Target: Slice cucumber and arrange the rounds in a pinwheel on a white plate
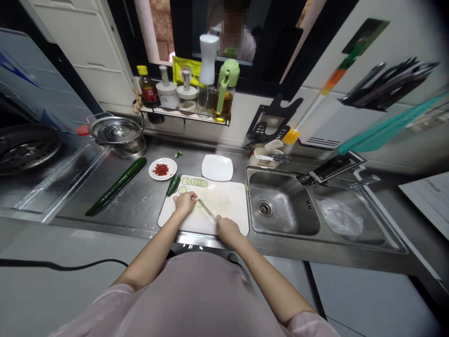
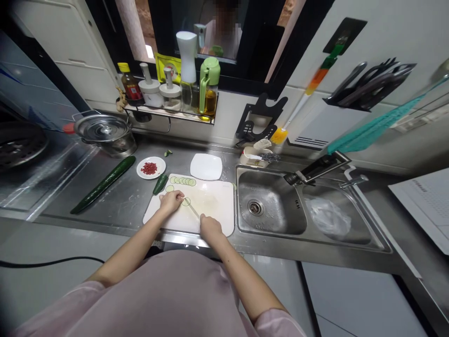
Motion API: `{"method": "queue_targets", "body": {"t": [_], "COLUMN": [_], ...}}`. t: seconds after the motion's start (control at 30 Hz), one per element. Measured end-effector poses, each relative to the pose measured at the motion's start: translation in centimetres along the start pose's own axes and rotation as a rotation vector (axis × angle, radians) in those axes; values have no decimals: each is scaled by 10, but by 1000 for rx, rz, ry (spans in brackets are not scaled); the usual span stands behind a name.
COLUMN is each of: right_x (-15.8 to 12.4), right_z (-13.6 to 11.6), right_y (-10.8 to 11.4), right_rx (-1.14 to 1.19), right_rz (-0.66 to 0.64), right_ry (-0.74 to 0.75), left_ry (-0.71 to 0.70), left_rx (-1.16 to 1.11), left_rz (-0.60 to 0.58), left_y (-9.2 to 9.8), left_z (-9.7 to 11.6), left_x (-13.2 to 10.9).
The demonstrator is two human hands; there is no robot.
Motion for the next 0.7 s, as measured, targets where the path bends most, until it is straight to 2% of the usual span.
{"method": "queue_targets", "body": {"t": [0.47, 0.7], "right_x": [-10, -8], "right_z": [9, 6], "right_y": [-5, -5], "right_rx": [-23, -17], "right_rz": [-13, -4], "right_ry": [5, -4], "left_ry": [-16, -43], "left_rx": [-3, 7], "left_rz": [-21, -26], "left_y": [4, 2], "left_z": [2, 1], "left_x": [-4, -6]}}
Point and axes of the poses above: each hand's wrist, its own x-axis towards the middle knuckle, its own y-axis out of the back of the hand, z = x × y, the point moved 4 cm from there along x, towards the middle knuckle, and after that the axes turned 5 degrees about y, right-handed, at the moved point
